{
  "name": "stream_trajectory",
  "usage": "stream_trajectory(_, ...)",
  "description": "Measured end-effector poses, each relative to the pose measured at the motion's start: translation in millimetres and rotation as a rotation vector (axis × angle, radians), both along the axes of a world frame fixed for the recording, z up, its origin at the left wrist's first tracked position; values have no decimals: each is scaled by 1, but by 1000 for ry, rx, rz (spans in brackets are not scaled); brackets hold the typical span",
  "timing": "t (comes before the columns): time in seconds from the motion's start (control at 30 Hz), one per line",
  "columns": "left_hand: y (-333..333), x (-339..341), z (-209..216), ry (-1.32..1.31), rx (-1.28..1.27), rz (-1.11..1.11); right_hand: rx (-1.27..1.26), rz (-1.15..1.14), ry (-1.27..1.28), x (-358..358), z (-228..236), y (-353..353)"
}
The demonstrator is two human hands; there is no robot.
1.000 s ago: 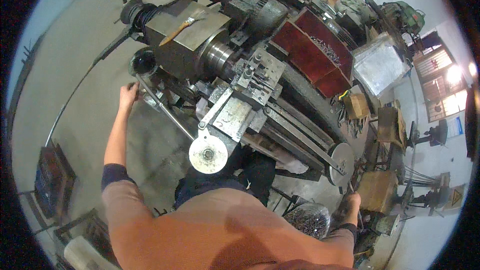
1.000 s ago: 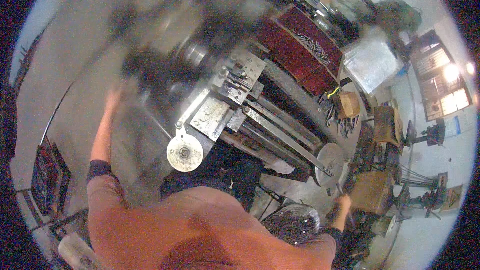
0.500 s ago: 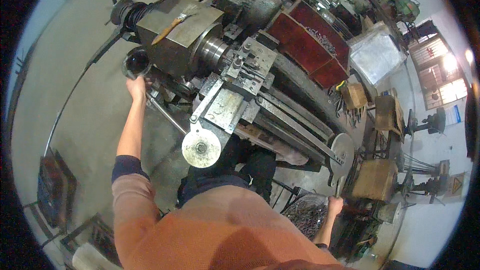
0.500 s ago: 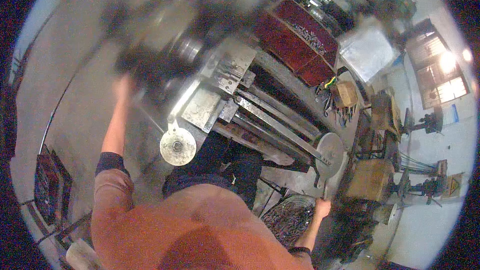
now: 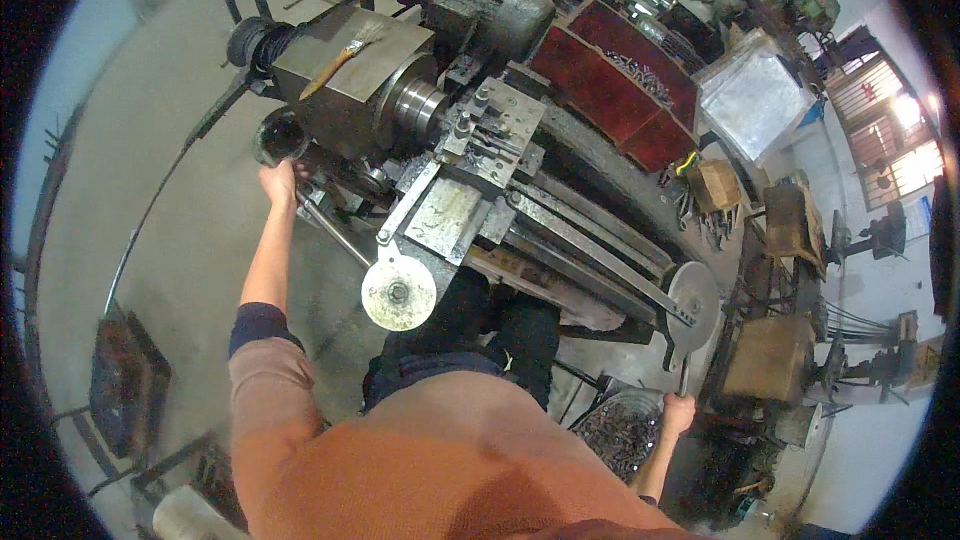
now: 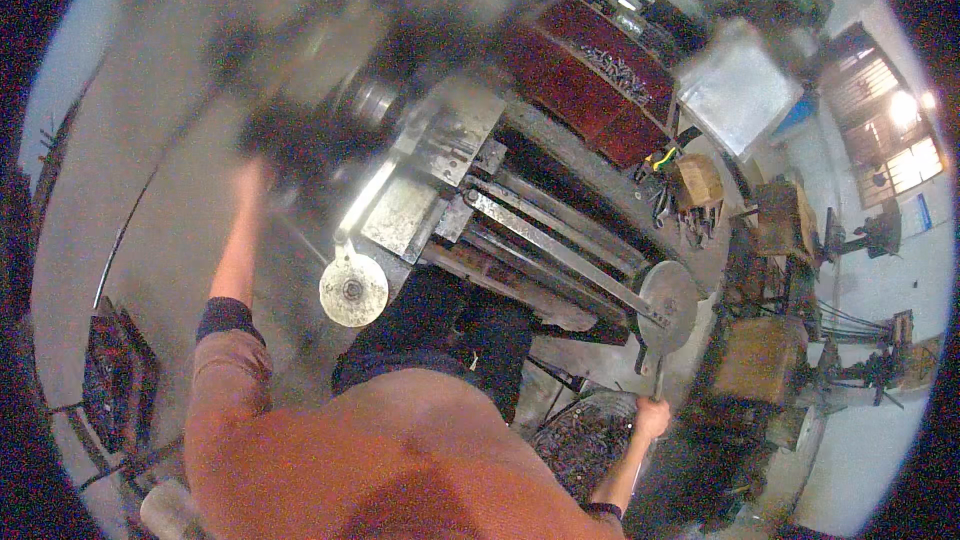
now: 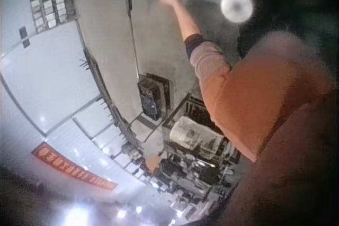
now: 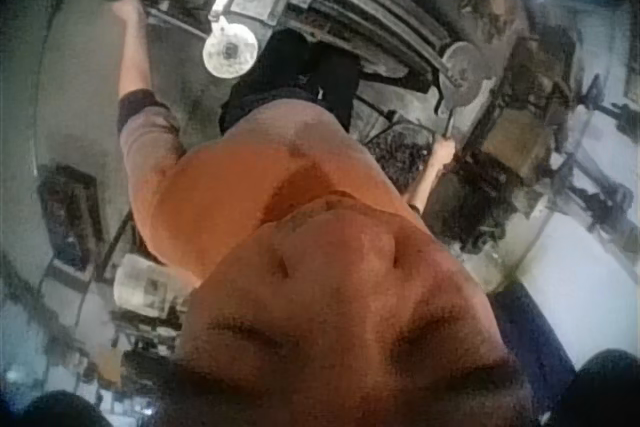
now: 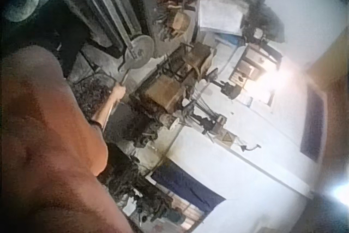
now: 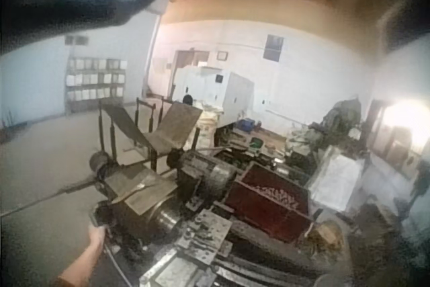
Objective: The person operates a metal lathe in a workshop, repeatedly loading small cylindrical metal pieces into the chuck, adjusting controls, and removing finished pieces. The person handles each piece individually, placing them into a mesh basket after machining.
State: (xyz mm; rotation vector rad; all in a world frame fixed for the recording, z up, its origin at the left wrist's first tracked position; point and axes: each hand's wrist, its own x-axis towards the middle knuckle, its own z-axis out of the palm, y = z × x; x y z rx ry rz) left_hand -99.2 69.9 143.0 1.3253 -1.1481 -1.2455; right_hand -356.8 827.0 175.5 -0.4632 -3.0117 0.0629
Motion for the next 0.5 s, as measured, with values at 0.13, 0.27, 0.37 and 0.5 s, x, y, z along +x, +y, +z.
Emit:
stream_trajectory(0.13, -23, 14, -26, -201, -152, -55, -1, -8, -6, -2, -6, 4)
stream_trajectory(0.27, -35, 17, -26, -302, -123, -87, 269, 291, 270, -54, -43, 80)
stream_trajectory(0.37, -20, 12, 15, -201, 25, -71, 251, 323, 65, -92, -6, 74)
stream_trajectory(0.5, -50, 79, -39, -218, -141, -154, 205, 386, 232, -112, -26, 93)
